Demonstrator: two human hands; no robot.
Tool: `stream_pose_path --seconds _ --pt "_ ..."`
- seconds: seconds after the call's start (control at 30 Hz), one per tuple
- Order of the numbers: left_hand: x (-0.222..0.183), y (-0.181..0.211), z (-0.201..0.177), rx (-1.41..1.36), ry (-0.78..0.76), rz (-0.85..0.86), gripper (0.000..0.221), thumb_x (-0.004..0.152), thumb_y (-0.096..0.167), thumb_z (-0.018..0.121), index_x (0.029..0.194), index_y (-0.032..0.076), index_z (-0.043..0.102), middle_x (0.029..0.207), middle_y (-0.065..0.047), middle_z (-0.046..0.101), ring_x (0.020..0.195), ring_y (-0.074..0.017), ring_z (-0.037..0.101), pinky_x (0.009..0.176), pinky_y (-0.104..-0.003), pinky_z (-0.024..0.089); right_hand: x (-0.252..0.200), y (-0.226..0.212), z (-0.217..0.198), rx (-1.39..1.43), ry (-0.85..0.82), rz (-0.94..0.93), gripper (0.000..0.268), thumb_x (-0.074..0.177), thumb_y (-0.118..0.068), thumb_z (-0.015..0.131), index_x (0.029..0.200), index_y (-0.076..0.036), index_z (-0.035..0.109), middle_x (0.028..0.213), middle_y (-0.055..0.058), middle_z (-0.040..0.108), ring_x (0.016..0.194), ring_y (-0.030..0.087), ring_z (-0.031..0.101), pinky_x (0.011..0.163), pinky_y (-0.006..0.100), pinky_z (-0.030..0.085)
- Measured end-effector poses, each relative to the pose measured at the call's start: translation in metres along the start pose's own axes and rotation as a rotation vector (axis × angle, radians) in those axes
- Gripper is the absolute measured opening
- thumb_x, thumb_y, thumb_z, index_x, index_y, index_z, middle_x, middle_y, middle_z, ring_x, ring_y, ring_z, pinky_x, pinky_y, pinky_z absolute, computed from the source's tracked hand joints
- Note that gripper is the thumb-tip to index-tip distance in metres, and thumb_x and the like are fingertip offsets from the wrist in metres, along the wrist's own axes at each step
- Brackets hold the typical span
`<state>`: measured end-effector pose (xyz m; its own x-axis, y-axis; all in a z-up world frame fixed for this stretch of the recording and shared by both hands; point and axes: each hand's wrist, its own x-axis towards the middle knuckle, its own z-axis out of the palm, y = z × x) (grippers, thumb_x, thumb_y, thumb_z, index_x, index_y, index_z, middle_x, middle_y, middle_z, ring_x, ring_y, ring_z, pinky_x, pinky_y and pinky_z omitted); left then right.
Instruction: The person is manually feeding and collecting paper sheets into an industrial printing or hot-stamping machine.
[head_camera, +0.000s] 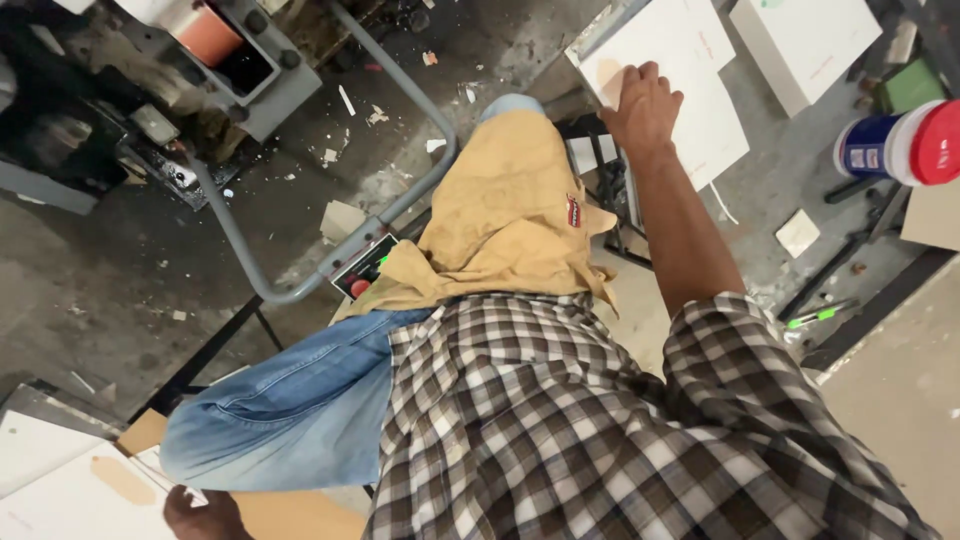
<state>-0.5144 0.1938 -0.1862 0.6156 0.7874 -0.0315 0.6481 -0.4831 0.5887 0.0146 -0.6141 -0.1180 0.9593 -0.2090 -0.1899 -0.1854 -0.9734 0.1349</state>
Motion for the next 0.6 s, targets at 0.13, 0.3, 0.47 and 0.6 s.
stream_pose_path --seconds 0.13,0.3,0.47,0.6 --pt "-0.018 -0.009 -0.003 0.05 -0.012 0.105 0.037 0.103 0.011 0.083 0.127 -0.008 0.062 0.122 -0.022 0.063 0.106 -0.0266 0.067 0.086 -0.036 0.058 0.012 0.041 0.016 0.183 -0.005 -0.149 0.067 0.075 -0.04 0.094 0.127 -0.006 0.068 0.124 0.015 0.063 0.106 0.035 0.065 0.086 0.052 0.053" --pt "-0.006 -0.021 -0.003 0.038 -0.033 0.004 0.044 0.105 0.015 0.085 0.133 -0.007 0.06 0.118 -0.022 0.068 0.094 -0.0271 0.068 0.076 -0.034 0.055 0.025 0.065 0.005 0.52 -0.114 -0.246 0.066 0.073 -0.04 0.096 0.126 -0.01 0.069 0.123 0.011 0.065 0.095 0.026 0.071 0.084 0.04 0.057" --pt "0.046 -0.007 -0.007 0.042 0.075 0.684 0.036 0.101 0.005 0.07 0.128 -0.011 0.054 0.126 -0.023 0.054 0.113 -0.037 0.059 0.099 -0.041 0.053 0.028 0.064 0.002 0.571 -0.144 -0.248 0.07 0.069 -0.041 0.099 0.124 -0.011 0.069 0.119 0.009 0.065 0.093 0.024 0.07 0.083 0.038 0.057" --pt "0.069 0.099 -0.019 0.376 0.056 0.643 0.03 0.093 -0.007 0.068 0.121 -0.008 0.058 0.123 -0.019 0.057 0.113 -0.0352 0.061 0.102 -0.042 0.054 0.027 0.061 0.003 0.543 -0.133 -0.266 0.07 0.068 -0.044 0.099 0.122 -0.011 0.069 0.119 0.009 0.064 0.09 0.023 0.07 0.082 0.038 0.057"
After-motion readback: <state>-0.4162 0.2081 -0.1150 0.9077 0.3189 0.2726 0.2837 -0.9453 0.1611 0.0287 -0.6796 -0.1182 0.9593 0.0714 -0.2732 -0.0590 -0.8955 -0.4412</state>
